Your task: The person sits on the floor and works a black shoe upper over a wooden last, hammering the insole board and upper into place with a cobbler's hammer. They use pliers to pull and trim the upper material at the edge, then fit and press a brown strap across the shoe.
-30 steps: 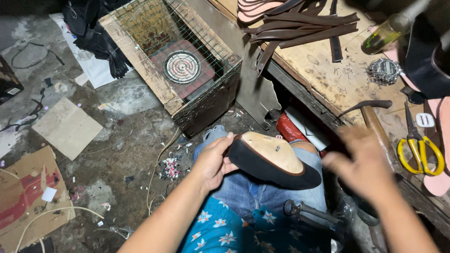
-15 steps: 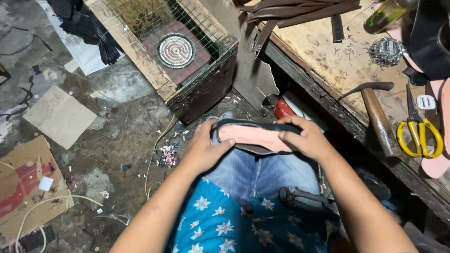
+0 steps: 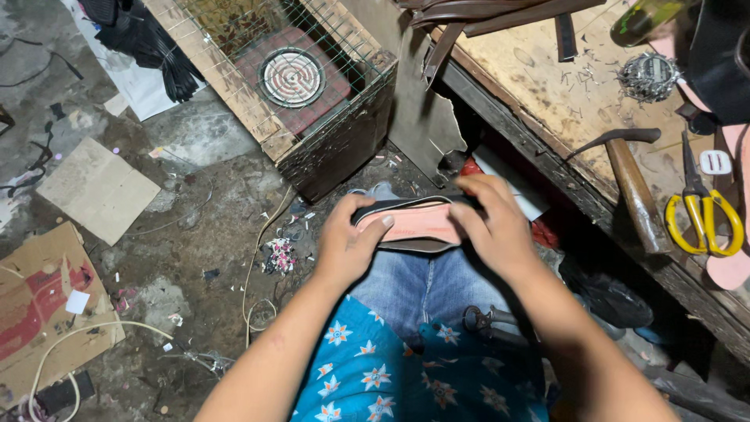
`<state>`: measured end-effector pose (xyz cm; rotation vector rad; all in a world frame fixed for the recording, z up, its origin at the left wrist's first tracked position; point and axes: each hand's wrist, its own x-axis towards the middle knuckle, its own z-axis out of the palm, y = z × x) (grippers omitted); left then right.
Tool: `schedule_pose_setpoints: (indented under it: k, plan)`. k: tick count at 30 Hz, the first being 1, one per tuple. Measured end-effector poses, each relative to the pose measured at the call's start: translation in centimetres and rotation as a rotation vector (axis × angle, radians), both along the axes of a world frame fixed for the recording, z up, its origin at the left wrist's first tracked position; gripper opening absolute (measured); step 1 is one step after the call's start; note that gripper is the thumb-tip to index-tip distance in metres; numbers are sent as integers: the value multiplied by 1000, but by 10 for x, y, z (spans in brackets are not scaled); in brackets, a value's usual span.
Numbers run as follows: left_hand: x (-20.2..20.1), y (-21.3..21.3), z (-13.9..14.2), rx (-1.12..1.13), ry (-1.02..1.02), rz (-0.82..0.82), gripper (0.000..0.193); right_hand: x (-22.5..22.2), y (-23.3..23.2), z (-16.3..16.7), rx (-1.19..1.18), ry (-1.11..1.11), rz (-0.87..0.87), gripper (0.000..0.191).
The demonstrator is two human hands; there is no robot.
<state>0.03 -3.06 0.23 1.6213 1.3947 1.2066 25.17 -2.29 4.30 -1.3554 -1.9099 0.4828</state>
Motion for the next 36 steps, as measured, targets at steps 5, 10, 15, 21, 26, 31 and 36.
schedule_pose_setpoints:
  k: [5,10,15,21,26,31,36]
  plan:
    - [-10,-18,18,-62,231,-24,39,42,-77,15,-612,-345,72,43]
    - [-20,-22,40,25,437,-160,47,43,-135,11,-721,-310,-38,57]
    - [-17,-31,34,217,243,-238,49,24,-129,26,-872,-273,-133,30]
    - [-18,-53,29,318,325,-283,57,-19,-92,40,-867,-265,94,41]
    - [-20,-54,32,320,328,-278,58,-44,-87,38,-693,-357,189,45]
    - [-21,-54,31,356,353,-272,58,-48,-84,35,-569,-329,196,35]
    - [-21,-44,31,379,353,-248,53,-52,-86,32,-599,-324,145,26]
